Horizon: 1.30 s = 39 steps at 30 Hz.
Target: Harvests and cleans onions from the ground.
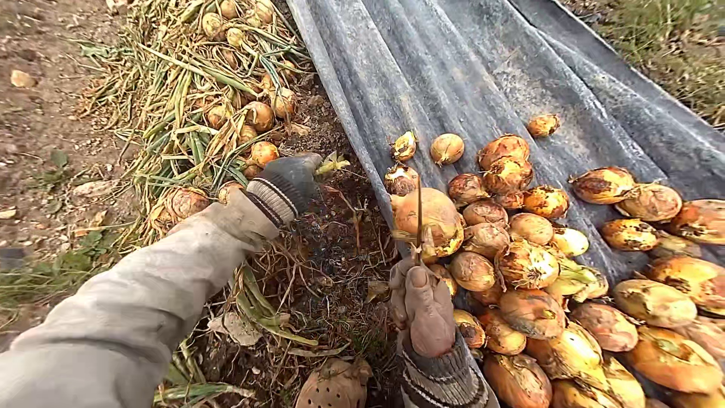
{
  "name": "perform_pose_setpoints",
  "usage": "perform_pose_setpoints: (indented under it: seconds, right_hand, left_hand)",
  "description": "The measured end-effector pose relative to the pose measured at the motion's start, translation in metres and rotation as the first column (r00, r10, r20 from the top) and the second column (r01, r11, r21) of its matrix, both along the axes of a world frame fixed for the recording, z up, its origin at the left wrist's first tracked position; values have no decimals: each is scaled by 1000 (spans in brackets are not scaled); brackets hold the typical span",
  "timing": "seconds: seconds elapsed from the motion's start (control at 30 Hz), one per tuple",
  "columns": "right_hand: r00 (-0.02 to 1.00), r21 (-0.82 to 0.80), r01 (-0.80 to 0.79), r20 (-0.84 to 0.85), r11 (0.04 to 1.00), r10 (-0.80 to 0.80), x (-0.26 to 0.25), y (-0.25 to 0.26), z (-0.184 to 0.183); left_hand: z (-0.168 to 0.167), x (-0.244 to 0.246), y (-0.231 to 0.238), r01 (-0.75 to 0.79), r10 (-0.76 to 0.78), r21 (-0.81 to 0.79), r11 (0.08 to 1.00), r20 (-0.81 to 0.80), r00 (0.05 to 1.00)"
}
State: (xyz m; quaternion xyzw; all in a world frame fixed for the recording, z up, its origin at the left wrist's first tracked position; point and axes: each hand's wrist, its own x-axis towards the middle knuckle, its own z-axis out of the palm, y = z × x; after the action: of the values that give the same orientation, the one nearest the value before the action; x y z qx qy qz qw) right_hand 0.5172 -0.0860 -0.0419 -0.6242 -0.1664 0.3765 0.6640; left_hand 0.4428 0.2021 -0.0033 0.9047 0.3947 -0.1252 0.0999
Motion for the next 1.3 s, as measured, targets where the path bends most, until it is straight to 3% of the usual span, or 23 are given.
perform_pose_setpoints:
  seconds: [0.03,0.1,0.17,0.23,0.3,0.4,0.5,0.67,0.77,0.83,0.93,1.0,1.07,1.13,1.2,1.3]
  right_hand:
    - [997,12,48,59,999,-49,3,-2,0]
    - [994,-114,28,109,993,-15,4,-6,-4]
    - [988,-295,-119,60,948,142,-4,-5,-17]
    - [953,-353,-293,-34,889,301,-21,1,-30]
    - [904,-334,-425,-119,842,410,-38,4,-33]
    - [840,-263,-539,-240,800,487,-47,5,-34]
    - [834,-256,-549,-238,796,498,-50,4,-39]
    - [852,-344,-524,-207,779,482,-50,-2,-39]
    - [867,-425,-493,-166,759,471,-43,-4,-39]
    - [871,-459,-480,-146,748,469,-40,-1,-36]
    - [848,-448,-512,-129,733,514,-38,1,-33]
    - [846,-350,-528,-134,774,516,-38,-2,-32]
    - [864,-195,-503,-114,842,490,-39,-6,-28]
    - [880,-83,-476,-44,876,474,-39,-10,-18]
    - [902,56,-429,80,902,424,-44,-15,-15]
    - [944,258,-292,233,921,234,-53,-18,-9]
  left_hand:
    - [-12,-1,39,-166,169,83,983,-29,985]
    - [-36,-25,105,-380,403,201,903,-87,911]
    - [-71,-54,142,-451,491,225,864,-171,854]
    - [-102,-73,158,-432,476,228,873,-197,857]
    - [-116,-83,158,-375,424,261,890,-168,890]
    - [-113,-90,142,-345,372,206,916,-114,921]
    - [-109,-94,123,-352,369,161,922,-91,925]
    - [-88,-85,104,-458,487,172,872,-216,847]
    - [-71,-100,70,-279,308,183,943,-159,938]
    - [-52,-120,31,-98,91,154,983,49,995]
    - [-36,-146,-36,106,-127,72,992,483,867]
    - [-24,-154,-82,97,-43,-51,994,638,769]
    - [-11,-163,-117,104,44,-165,981,709,704]
    - [-3,-171,-134,230,-2,-204,952,743,670]
    - [7,-177,-145,344,-69,-237,909,727,683]
    - [31,-168,-159,372,-97,-285,884,665,740]
